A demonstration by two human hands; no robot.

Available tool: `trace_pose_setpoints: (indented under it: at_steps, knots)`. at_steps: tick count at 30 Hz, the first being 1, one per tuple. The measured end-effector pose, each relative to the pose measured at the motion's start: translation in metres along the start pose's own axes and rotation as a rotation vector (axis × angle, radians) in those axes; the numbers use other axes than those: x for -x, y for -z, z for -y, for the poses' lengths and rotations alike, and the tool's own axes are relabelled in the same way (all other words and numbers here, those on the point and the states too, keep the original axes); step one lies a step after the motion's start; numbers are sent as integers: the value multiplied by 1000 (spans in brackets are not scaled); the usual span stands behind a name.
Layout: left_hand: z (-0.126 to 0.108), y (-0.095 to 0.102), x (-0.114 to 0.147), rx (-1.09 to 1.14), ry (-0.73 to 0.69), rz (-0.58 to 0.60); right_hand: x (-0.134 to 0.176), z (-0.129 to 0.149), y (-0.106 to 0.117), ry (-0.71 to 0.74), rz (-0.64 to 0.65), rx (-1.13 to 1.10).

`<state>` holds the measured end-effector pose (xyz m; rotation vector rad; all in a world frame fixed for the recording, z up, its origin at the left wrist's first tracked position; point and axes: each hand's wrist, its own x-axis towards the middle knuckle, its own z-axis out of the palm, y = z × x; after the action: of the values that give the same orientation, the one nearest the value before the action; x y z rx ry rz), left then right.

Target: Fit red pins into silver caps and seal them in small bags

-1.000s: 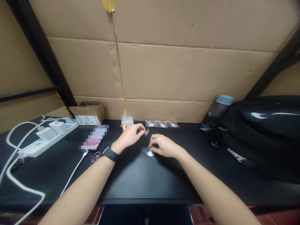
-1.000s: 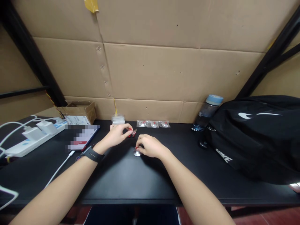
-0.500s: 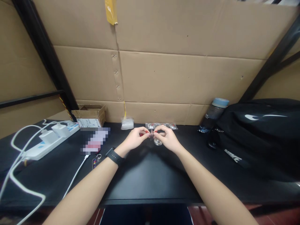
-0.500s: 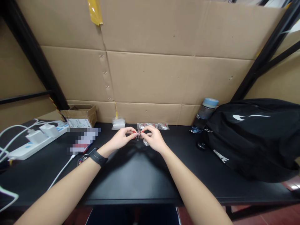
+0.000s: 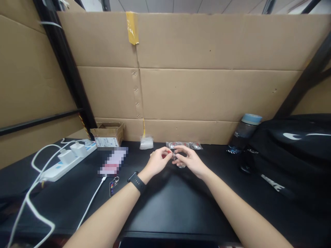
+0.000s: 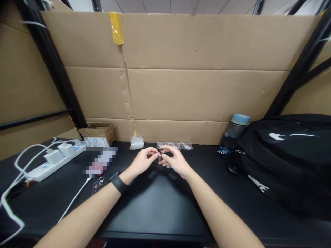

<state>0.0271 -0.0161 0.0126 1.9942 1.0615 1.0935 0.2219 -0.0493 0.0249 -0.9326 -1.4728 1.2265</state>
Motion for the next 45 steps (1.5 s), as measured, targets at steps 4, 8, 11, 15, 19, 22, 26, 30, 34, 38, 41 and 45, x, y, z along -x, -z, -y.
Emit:
trace_pose_setpoints:
  at_steps: [4, 8, 11, 15, 19, 22, 26, 30, 34, 38, 41, 45]
  knots:
    - [1, -1, 0, -4, 6, 10, -1, -1, 1, -10, -4, 4]
    - [0, -3, 1, 3, -1, 24, 0, -3, 2, 2, 11, 39]
    - [2, 0, -4, 14, -18, 37, -2, -4, 4, 5, -2, 60]
    - [20, 24, -16, -96, 60, -44, -4, -5, 9, 6, -55, 115]
    - [47, 63, -22, -661, 96, -165, -4, -3, 12, -8, -66, 136]
    - [60, 82, -21, -832, 122, -283, -4, -2, 12, -16, -59, 125]
    - [65, 85, -20, -868, 78, -269, -4, -2, 12, -6, -54, 136]
    - [65, 78, -20, -884, 46, -190, -3, 0, 12, 8, -43, 151]
    - [66, 77, -19, -899, 41, -157, -3, 2, 12, -3, -36, 162]
    - [55, 89, -21, -889, 0, -193, -3, 2, 14, 25, -51, 181]
    - [35, 105, -18, -822, -28, -180, -3, 3, 15, 44, -59, 193]
    - [3, 120, -3, -599, -32, 83, -3, 4, 15, 42, -38, 212]
